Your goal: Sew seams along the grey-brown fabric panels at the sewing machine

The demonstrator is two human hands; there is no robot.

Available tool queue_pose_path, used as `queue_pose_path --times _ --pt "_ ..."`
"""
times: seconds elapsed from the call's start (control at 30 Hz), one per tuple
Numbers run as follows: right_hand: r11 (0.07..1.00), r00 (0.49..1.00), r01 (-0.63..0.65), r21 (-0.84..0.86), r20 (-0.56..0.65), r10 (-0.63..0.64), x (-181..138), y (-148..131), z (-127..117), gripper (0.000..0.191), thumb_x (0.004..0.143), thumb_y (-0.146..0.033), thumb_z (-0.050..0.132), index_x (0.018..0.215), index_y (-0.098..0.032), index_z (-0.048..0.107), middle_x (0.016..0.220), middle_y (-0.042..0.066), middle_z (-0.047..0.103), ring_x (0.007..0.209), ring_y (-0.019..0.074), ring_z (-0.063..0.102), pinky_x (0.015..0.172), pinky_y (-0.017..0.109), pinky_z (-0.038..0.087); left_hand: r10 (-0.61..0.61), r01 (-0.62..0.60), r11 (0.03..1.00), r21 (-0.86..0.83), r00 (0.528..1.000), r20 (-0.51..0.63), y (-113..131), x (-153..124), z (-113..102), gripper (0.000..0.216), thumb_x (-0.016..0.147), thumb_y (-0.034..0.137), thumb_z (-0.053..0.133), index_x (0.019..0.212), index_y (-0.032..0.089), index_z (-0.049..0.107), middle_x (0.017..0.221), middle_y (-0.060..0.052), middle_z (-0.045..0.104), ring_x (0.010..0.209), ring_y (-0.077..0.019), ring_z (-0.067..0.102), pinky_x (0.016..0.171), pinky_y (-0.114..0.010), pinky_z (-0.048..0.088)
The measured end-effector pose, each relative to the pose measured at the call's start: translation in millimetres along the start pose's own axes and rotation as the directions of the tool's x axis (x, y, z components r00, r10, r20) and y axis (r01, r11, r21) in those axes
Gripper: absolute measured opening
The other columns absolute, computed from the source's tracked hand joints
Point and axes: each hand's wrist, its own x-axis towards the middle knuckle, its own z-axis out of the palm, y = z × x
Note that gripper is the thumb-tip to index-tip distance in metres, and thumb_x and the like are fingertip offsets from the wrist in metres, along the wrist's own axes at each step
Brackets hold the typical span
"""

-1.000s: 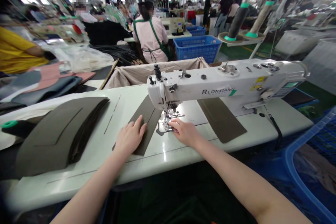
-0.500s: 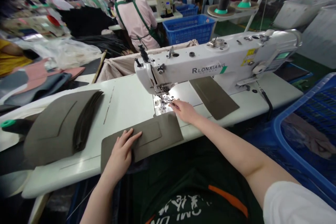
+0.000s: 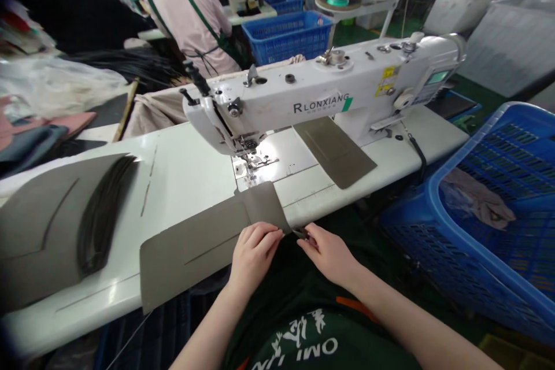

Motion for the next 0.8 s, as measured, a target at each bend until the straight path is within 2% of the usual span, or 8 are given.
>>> queue_pose_path --times 0.17,0.37,0.47,0.63,0.8 --pt "1.0 0.998 0.016 -0.022 0.055 -0.015 2 -3 5 0.019 0.095 -0.041 0.048 0.088 -0.023 0.05 0.07 -0.004 0.059 0.063 0.0151 0.058 0.057 0.024 0.034 -0.061 0.06 0.994 -0.092 0.998 -0.011 -1 5 -5 0.008 0.093 0.022 0.052 0.094 0.021 0.06 0.098 -0.006 0.064 0.095 -0.0203 0.059 0.085 -0.037 0.047" --pt "0.996 1.0 0.025 -0.09 0.012 -0.024 7 -7 8 0.017 0.095 -0.039 0.048 0.087 -0.023 0.049 0.071 -0.004 0.06 0.062 0.0146 0.058 0.055 0.024 0.032 0.007 -0.007 1.0 -0.016 1.0 -0.023 -2 -1 -3 0.021 0.092 0.018 0.054 0.112 0.022 0.059 0.112 -0.008 0.065 0.11 -0.0242 0.058 0.093 -0.041 0.048" --pt "0.995 1.0 0.026 -0.094 0.005 -0.025 7 -6 7 0.017 0.095 -0.038 0.047 0.087 -0.023 0.048 0.07 -0.003 0.06 0.061 0.0148 0.058 0.055 0.024 0.032 0.033 -0.033 0.999 -0.012 0.998 -0.053 -4 -4 -2 0.017 0.091 0.015 0.054 0.103 0.023 0.063 0.106 -0.004 0.069 0.112 -0.0221 0.059 0.095 -0.038 0.049" --pt "0.997 0.999 0.022 -0.079 0.026 -0.02 4 -9 5 0.017 0.095 -0.038 0.047 0.086 -0.023 0.049 0.07 -0.003 0.06 0.061 0.0152 0.058 0.055 0.024 0.032 -0.011 0.009 0.999 -0.045 0.999 -0.049 -2 -1 -7 0.012 0.093 0.021 0.052 0.096 0.023 0.064 0.103 -0.005 0.07 0.113 -0.0224 0.061 0.094 -0.038 0.052" --pt "0.997 0.998 0.037 -0.064 0.058 -0.034 5 -16 8 0.019 0.095 -0.039 0.047 0.086 -0.023 0.051 0.074 -0.002 0.062 0.064 0.0156 0.059 0.056 0.024 0.033 -0.088 0.083 0.99 -0.112 0.995 -0.037 1 -2 -12 0.012 0.093 0.023 0.05 0.095 0.023 0.062 0.114 -0.006 0.066 0.116 -0.0222 0.059 0.094 -0.038 0.053"
